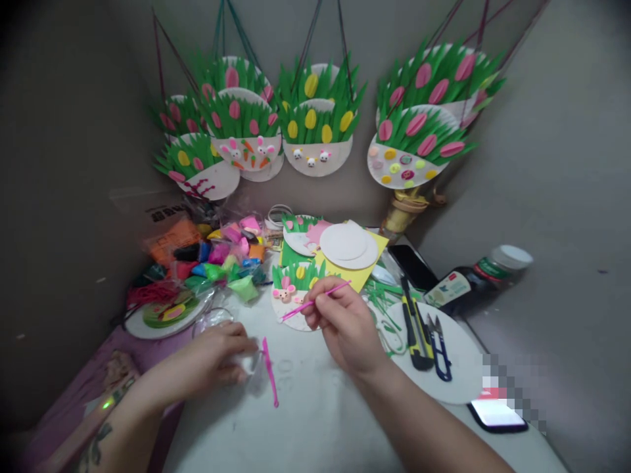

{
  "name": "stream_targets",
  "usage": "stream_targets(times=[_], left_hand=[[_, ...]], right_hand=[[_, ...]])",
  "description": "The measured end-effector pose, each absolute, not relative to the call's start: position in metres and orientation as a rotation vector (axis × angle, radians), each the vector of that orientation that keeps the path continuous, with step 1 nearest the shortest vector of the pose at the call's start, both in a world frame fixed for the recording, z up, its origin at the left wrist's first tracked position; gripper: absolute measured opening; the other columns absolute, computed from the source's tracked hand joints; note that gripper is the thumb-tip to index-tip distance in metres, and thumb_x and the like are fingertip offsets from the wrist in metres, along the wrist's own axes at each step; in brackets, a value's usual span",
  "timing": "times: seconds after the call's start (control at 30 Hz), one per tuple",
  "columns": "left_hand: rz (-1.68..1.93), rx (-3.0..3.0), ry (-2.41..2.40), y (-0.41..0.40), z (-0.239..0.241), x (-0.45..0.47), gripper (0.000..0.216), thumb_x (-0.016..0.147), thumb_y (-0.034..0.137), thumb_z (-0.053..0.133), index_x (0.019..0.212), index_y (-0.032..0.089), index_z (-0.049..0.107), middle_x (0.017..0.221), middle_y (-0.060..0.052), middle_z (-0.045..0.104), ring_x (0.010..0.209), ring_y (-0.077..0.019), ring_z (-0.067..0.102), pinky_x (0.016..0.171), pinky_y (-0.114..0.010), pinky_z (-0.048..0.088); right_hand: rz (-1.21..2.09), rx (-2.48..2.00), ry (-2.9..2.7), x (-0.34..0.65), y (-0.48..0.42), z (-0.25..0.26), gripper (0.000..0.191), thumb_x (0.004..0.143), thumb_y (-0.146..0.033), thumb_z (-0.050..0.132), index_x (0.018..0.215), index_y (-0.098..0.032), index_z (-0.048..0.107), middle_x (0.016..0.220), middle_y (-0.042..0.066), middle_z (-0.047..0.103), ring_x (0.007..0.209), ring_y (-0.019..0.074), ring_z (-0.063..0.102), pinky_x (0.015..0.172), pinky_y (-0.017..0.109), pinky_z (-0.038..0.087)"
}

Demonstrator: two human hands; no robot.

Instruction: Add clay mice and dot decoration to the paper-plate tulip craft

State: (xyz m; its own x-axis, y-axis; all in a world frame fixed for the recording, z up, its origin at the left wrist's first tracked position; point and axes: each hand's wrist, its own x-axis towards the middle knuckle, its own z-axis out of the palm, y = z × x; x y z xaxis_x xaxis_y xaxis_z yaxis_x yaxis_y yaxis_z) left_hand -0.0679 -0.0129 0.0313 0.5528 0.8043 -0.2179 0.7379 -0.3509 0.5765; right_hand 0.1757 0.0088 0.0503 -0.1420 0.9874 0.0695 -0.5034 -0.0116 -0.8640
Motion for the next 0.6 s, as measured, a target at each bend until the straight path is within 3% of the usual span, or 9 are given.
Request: stream_targets(times=[0.07,0.17,0.3,0.47,0.6], left_hand=[[0.149,2.170,1.315,-0.013,0.031,-0.070,0.032,0.073,0.026,0.069,0.106,0.025,0.068,0.098,-0.007,0.062,0.094,-0.0257,0.056,0.082,-0.037,0.041],[0.543,1.994,1.329,-0.016,0.031,-0.057,0.036,0.078,0.031,0.066,0.113,0.024,0.065,0.104,-0.007,0.064,0.094,-0.0221,0.057,0.082,-0.033,0.044],[1.014,1.603,1.313,-0.025,0.030,-0.034,0.030,0.080,0.037,0.064,0.105,0.021,0.068,0.089,-0.005,0.066,0.075,-0.0153,0.059,0.063,-0.024,0.046],[1.103,1.526,1.310,-0.030,0.025,-0.024,0.024,0.076,0.033,0.068,0.096,0.020,0.070,0.083,-0.004,0.067,0.066,-0.0121,0.058,0.053,-0.019,0.043],[1.127,1.540,1.354,-0.028,0.026,-0.025,0.014,0.080,0.032,0.064,0.081,0.019,0.071,0.075,-0.003,0.067,0.064,-0.0119,0.057,0.054,-0.019,0.043]], right_hand=[[1.478,-0.710,-0.988,0.176,0.007,0.048,0.014,0.075,-0.030,0.071,0.074,-0.018,0.063,0.062,0.000,0.062,0.054,0.0080,0.054,0.050,0.017,0.041],[1.426,-0.717,-1.134,0.174,0.002,0.044,0.011,0.081,-0.030,0.065,0.078,-0.019,0.064,0.067,0.000,0.063,0.057,0.0085,0.057,0.052,0.019,0.045],[1.260,-0.782,-1.412,0.171,-0.007,0.040,0.008,0.088,-0.024,0.057,0.084,-0.021,0.064,0.076,0.001,0.062,0.064,0.0097,0.060,0.059,0.021,0.049],[1.059,-0.770,-1.670,0.167,-0.012,0.037,0.011,0.090,-0.020,0.052,0.089,-0.021,0.062,0.076,0.002,0.061,0.068,0.0131,0.060,0.063,0.026,0.049],[0.997,-0.725,-1.761,0.165,-0.012,0.035,0.015,0.088,-0.016,0.053,0.093,-0.024,0.065,0.077,0.002,0.064,0.074,0.0161,0.061,0.070,0.031,0.048]])
